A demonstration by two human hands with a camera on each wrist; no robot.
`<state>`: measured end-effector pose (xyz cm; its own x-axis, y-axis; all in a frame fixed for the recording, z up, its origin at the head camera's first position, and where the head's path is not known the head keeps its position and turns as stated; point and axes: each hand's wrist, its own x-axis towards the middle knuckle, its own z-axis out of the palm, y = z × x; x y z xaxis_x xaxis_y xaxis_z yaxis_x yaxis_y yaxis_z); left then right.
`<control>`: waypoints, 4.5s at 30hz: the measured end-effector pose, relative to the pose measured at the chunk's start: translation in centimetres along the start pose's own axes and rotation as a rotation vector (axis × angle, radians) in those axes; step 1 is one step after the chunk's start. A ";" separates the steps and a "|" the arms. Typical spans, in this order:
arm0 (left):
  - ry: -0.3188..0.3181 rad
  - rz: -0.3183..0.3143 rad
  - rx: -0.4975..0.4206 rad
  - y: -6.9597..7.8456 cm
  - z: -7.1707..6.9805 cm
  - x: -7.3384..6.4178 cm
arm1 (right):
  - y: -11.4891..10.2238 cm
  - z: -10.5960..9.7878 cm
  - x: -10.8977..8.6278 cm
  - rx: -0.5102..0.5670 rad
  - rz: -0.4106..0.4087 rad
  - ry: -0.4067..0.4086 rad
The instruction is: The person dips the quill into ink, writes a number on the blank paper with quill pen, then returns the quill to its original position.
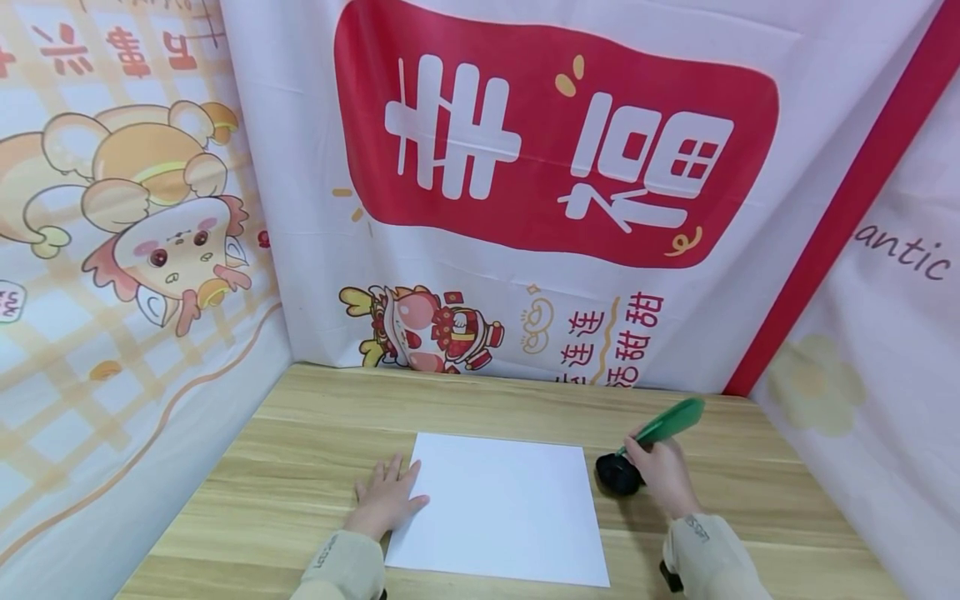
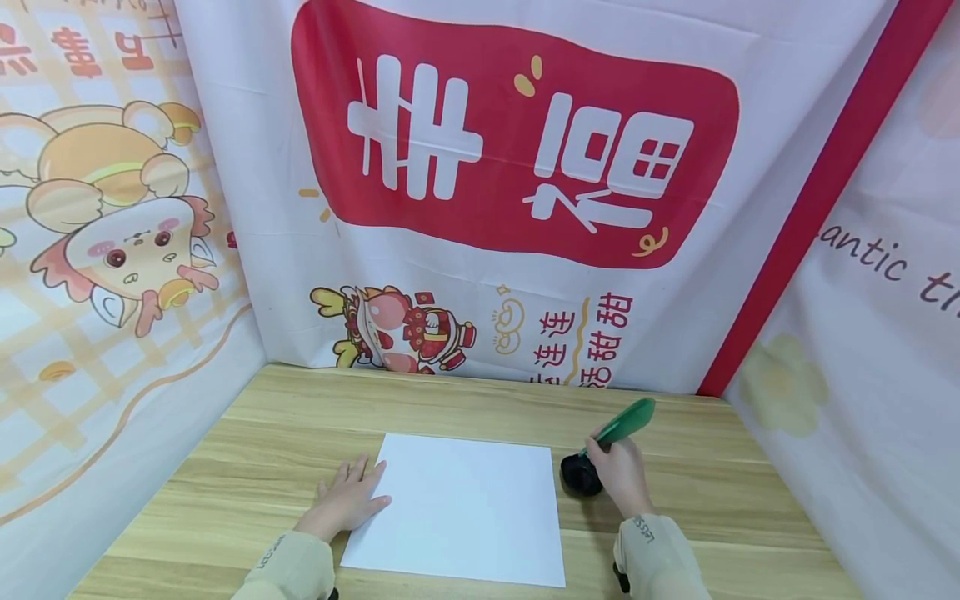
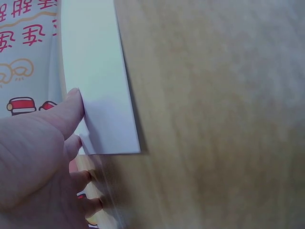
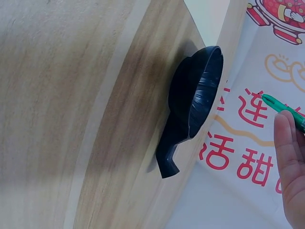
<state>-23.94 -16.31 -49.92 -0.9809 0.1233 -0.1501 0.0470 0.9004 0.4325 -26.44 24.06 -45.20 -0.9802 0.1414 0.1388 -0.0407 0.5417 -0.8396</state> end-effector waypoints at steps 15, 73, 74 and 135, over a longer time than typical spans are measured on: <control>0.006 -0.002 -0.001 -0.1 0.1 0.1 | -1.4 0.3 0.1 -0.086 -0.019 0.024; 0.005 0.010 0.016 0.0 -0.3 -0.3 | -5.0 3.3 1.7 -0.024 -0.059 -0.036; 0.006 0.009 0.015 0.0 -0.3 -0.3 | -5.1 3.4 1.8 -0.030 -0.064 -0.029; 0.015 0.010 -0.016 -0.1 -0.1 -0.3 | -7.1 8.3 2.3 0.024 -0.120 -0.030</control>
<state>-23.66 -16.46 -49.87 -0.9832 0.1256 -0.1325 0.0537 0.8926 0.4476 -30.01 13.70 -43.31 -0.9734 0.0519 0.2232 -0.1620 0.5334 -0.8302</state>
